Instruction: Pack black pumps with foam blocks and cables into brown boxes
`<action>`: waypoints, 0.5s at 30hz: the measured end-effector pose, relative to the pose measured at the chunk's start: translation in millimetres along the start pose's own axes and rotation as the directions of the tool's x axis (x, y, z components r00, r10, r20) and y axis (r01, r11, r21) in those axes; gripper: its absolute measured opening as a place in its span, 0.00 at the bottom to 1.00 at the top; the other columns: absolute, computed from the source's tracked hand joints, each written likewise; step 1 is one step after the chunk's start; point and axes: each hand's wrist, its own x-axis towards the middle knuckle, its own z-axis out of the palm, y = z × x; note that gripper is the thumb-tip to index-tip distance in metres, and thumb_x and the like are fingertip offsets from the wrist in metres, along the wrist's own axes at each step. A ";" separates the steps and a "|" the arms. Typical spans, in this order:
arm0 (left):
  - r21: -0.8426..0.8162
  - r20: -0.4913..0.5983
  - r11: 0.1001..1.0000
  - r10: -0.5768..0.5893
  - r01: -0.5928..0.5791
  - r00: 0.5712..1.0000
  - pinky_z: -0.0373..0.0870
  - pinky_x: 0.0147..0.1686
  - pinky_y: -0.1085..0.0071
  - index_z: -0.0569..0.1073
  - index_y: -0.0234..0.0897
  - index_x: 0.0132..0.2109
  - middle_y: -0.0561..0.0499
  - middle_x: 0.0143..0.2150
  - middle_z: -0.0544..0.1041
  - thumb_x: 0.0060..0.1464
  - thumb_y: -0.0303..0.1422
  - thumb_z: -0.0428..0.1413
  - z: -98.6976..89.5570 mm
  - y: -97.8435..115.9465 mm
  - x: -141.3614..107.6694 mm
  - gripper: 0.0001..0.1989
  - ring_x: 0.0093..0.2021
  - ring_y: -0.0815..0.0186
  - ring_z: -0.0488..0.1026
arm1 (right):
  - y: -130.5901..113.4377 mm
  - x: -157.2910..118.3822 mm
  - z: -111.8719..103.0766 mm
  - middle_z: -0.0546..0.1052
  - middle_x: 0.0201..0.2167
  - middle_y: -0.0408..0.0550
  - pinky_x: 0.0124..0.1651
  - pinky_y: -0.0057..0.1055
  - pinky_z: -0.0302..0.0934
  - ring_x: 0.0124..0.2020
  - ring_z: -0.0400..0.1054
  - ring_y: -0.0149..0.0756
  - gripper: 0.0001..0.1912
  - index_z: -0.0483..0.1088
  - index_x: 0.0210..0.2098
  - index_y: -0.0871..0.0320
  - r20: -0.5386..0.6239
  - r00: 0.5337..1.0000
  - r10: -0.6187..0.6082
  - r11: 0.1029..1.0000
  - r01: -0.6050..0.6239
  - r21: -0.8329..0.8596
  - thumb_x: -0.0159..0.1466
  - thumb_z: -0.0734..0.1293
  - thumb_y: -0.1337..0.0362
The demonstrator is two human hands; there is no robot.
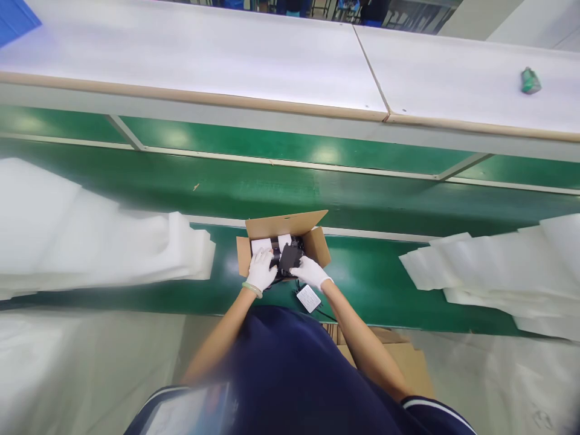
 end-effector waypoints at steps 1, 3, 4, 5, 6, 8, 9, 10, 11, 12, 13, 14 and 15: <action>0.013 0.008 1.000 0.011 -0.011 1.000 0.39 0.67 0.56 0.70 0.39 0.53 0.45 0.61 0.66 0.46 0.32 0.57 -1.0 0.2 0.1 0.24 0.66 0.52 0.50 | 12.8 -8.6 -7.4 0.75 0.26 0.45 0.32 0.29 0.63 0.26 0.68 0.33 0.13 0.69 0.38 0.61 0.043 0.999 0.009 0.999 -0.011 0.050 0.54 0.62 0.62; -0.003 0.023 1.000 0.016 -0.016 1.000 0.43 0.66 0.55 0.69 0.37 0.54 0.42 0.59 0.67 0.48 0.36 0.57 -1.3 3.2 0.3 0.25 0.66 0.51 0.52 | 42.8 -26.6 -20.0 0.75 0.26 0.44 0.30 0.27 0.62 0.25 0.67 0.31 0.11 0.67 0.37 0.60 0.100 0.995 0.014 0.992 -0.026 0.125 0.56 0.59 0.64; -0.043 0.033 0.999 0.009 -0.007 0.999 0.45 0.65 0.54 0.68 0.37 0.55 0.42 0.59 0.67 0.48 0.38 0.58 -0.3 6.6 0.3 0.26 0.65 0.50 0.54 | 58.5 -35.0 -23.6 0.75 0.26 0.44 0.31 0.27 0.62 0.25 0.67 0.31 0.11 0.67 0.37 0.60 0.116 0.993 0.013 0.991 -0.029 0.130 0.56 0.59 0.65; -0.099 0.051 0.995 -0.005 0.010 0.999 0.48 0.64 0.54 0.67 0.37 0.56 0.41 0.59 0.67 0.46 0.40 0.59 1.5 11.4 0.0 0.29 0.63 0.49 0.56 | 73.5 -42.2 -24.2 0.75 0.27 0.44 0.32 0.27 0.62 0.26 0.68 0.31 0.10 0.67 0.37 0.59 0.138 0.990 0.020 0.994 -0.035 0.104 0.56 0.59 0.65; -0.159 0.071 0.987 -0.028 0.039 0.997 0.51 0.63 0.55 0.66 0.38 0.57 0.41 0.58 0.67 0.44 0.40 0.61 4.1 17.3 -0.2 0.32 0.62 0.49 0.59 | 87.1 -47.7 -21.5 0.75 0.29 0.45 0.34 0.28 0.62 0.29 0.69 0.32 0.10 0.67 0.37 0.59 0.160 0.986 0.046 0.998 -0.051 0.026 0.56 0.60 0.65; -0.232 0.103 0.965 -0.100 0.121 0.990 0.55 0.60 0.56 0.65 0.40 0.57 0.42 0.56 0.69 0.37 0.39 0.65 11.1 31.6 -0.5 0.37 0.58 0.49 0.64 | 107.7 -52.9 -6.2 0.76 0.33 0.47 0.39 0.30 0.62 0.34 0.70 0.36 0.12 0.68 0.39 0.58 0.182 0.973 0.144 0.971 -0.104 -0.214 0.56 0.63 0.62; -0.236 0.101 0.958 -0.142 0.162 0.985 0.56 0.59 0.56 0.65 0.40 0.56 0.42 0.54 0.71 0.35 0.37 0.66 14.6 39.1 -0.3 0.38 0.56 0.49 0.66 | 114.4 -52.7 5.2 0.76 0.35 0.48 0.41 0.32 0.61 0.37 0.71 0.38 0.15 0.68 0.42 0.58 0.182 0.964 0.195 0.939 -0.130 -0.318 0.55 0.65 0.60; -0.230 0.094 0.953 -0.178 0.196 0.979 0.58 0.57 0.56 0.66 0.40 0.55 0.42 0.52 0.72 0.35 0.35 0.66 17.5 46.2 0.3 0.36 0.53 0.50 0.68 | 119.2 -51.1 18.1 0.75 0.38 0.50 0.43 0.33 0.61 0.40 0.70 0.40 0.20 0.67 0.44 0.58 0.173 0.956 0.238 0.908 -0.156 -0.389 0.53 0.67 0.59; -0.223 0.092 0.951 -0.199 0.215 0.976 0.61 0.54 0.57 0.67 0.39 0.52 0.43 0.49 0.74 0.37 0.34 0.65 19.3 52.9 1.1 0.32 0.50 0.51 0.70 | 122.6 -48.7 31.3 0.74 0.42 0.52 0.45 0.35 0.60 0.43 0.70 0.43 0.25 0.66 0.48 0.58 0.158 0.950 0.269 0.885 -0.179 -0.430 0.51 0.69 0.58; -0.231 0.093 0.948 -0.200 0.217 0.975 0.63 0.52 0.58 0.69 0.38 0.49 0.44 0.45 0.75 0.39 0.33 0.63 19.6 58.8 1.9 0.27 0.47 0.53 0.71 | 125.2 -46.0 43.9 0.72 0.46 0.56 0.47 0.37 0.59 0.47 0.68 0.46 0.32 0.64 0.52 0.59 0.142 0.948 0.284 0.872 -0.195 -0.448 0.48 0.71 0.58; -0.263 0.106 0.942 -0.184 0.206 0.977 0.64 0.50 0.60 0.70 0.37 0.46 0.45 0.43 0.76 0.41 0.32 0.60 18.3 64.0 2.3 0.21 0.45 0.55 0.72 | 127.8 -43.5 55.3 0.69 0.50 0.60 0.49 0.39 0.58 0.50 0.66 0.49 0.39 0.61 0.55 0.61 0.122 0.948 0.293 0.864 -0.208 -0.459 0.46 0.73 0.59; -0.318 0.129 0.928 -0.158 0.192 0.979 0.65 0.48 0.62 0.70 0.36 0.44 0.46 0.42 0.76 0.43 0.32 0.58 15.4 68.4 1.9 0.17 0.44 0.57 0.72 | 130.7 -41.5 64.8 0.66 0.53 0.64 0.51 0.40 0.57 0.53 0.63 0.52 0.45 0.57 0.59 0.64 0.092 0.950 0.298 0.850 -0.220 -0.478 0.44 0.74 0.61; -0.385 0.163 0.903 -0.139 0.192 0.977 0.66 0.46 0.65 0.71 0.35 0.42 0.47 0.41 0.76 0.44 0.33 0.57 11.5 72.0 0.2 0.15 0.42 0.59 0.72 | 134.5 -40.1 72.4 0.62 0.55 0.67 0.52 0.41 0.56 0.54 0.61 0.53 0.49 0.53 0.61 0.66 0.056 0.955 0.293 0.836 -0.227 -0.500 0.44 0.74 0.63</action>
